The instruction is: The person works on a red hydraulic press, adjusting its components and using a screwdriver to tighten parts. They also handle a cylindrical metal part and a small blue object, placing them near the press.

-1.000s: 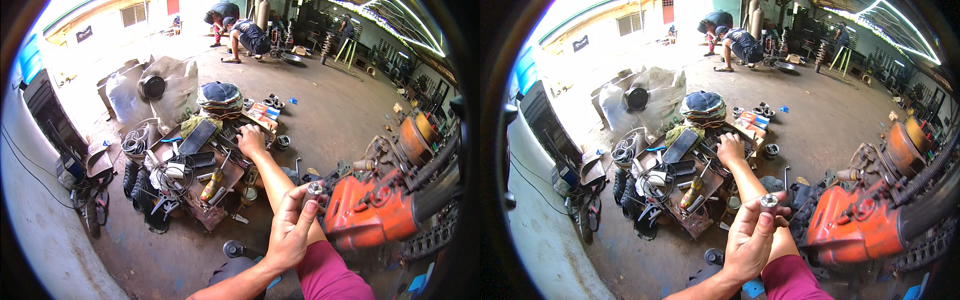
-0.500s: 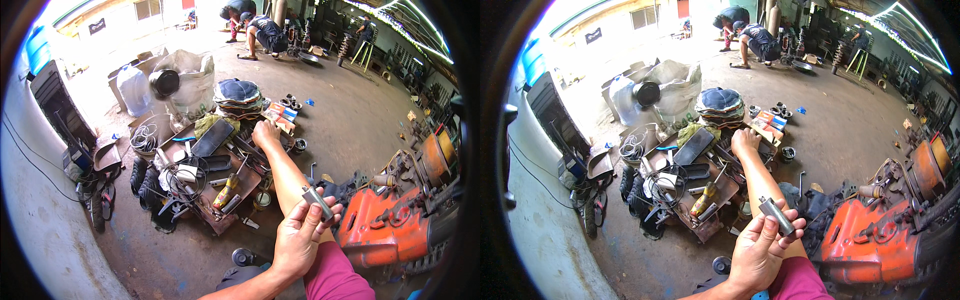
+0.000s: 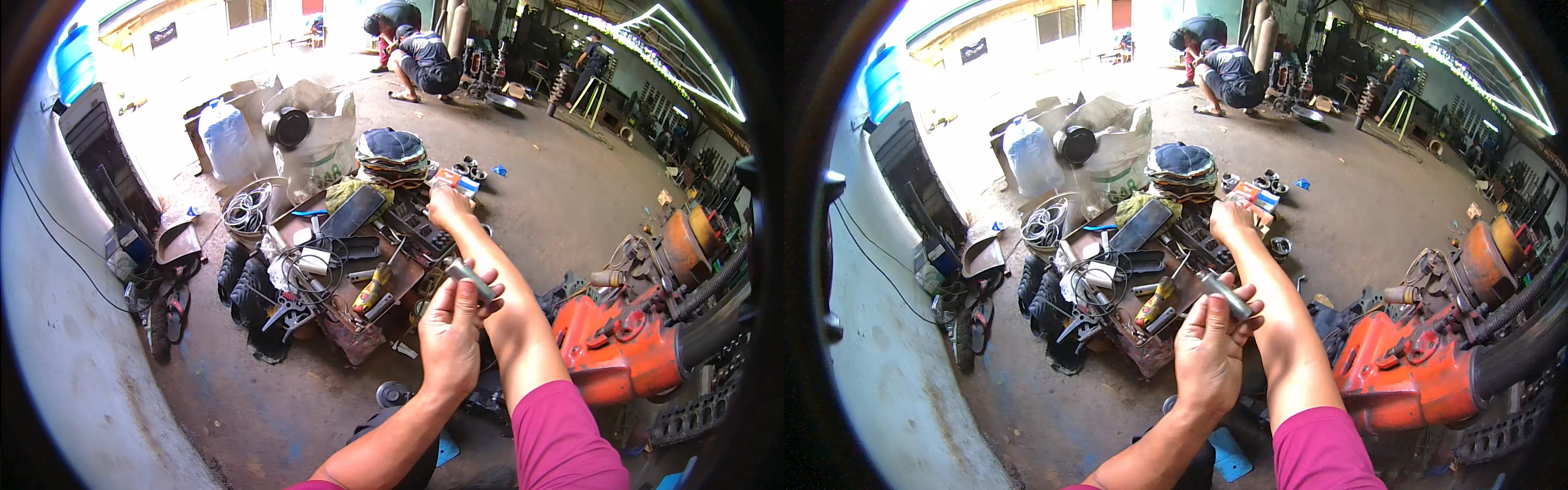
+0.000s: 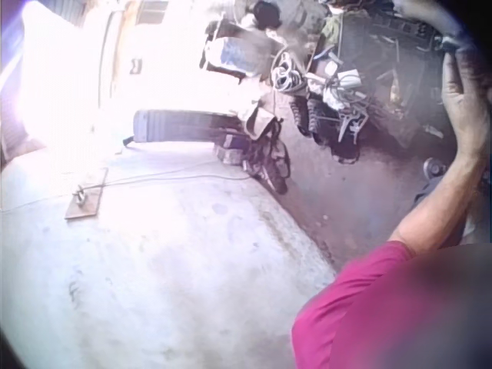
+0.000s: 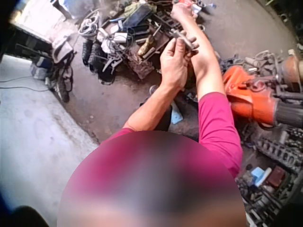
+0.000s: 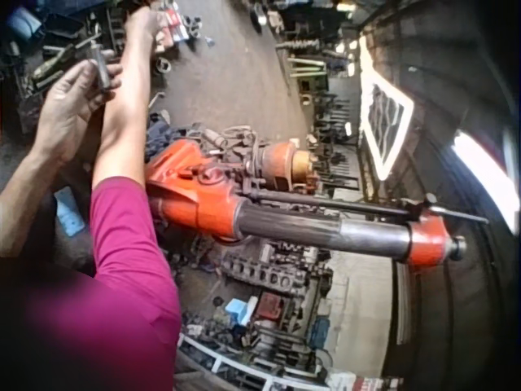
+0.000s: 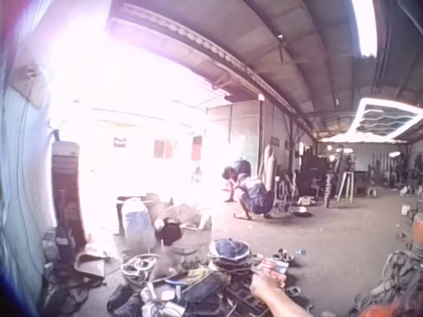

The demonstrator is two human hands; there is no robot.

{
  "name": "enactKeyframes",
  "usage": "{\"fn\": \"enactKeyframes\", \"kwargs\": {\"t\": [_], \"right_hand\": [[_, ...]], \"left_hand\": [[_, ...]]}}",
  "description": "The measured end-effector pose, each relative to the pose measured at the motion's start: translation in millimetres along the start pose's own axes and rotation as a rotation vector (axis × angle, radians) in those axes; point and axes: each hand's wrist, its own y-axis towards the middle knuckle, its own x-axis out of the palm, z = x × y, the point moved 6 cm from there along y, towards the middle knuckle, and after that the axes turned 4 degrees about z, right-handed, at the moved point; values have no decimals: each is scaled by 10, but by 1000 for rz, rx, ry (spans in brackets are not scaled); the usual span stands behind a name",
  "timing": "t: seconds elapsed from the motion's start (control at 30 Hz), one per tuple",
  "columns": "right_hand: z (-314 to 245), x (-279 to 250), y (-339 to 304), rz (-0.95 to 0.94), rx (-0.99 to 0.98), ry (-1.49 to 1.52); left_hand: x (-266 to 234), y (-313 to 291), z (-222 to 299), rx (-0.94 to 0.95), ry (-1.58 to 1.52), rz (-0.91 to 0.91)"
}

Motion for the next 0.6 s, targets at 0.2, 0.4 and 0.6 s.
{"fn": "enactKeyframes", "kwargs": {"t": [0.2,0.4,0.6], "right_hand": [[-8,340,31,-16,37,14],[-25,639,193,-17,149,58],[-127,651,309,16,137,-115]], "left_hand": [[-53,-45,84,126,-27,-9],[-42,47,-16,64,-29,-18],[-116,178,19,111,12,-7]]}}
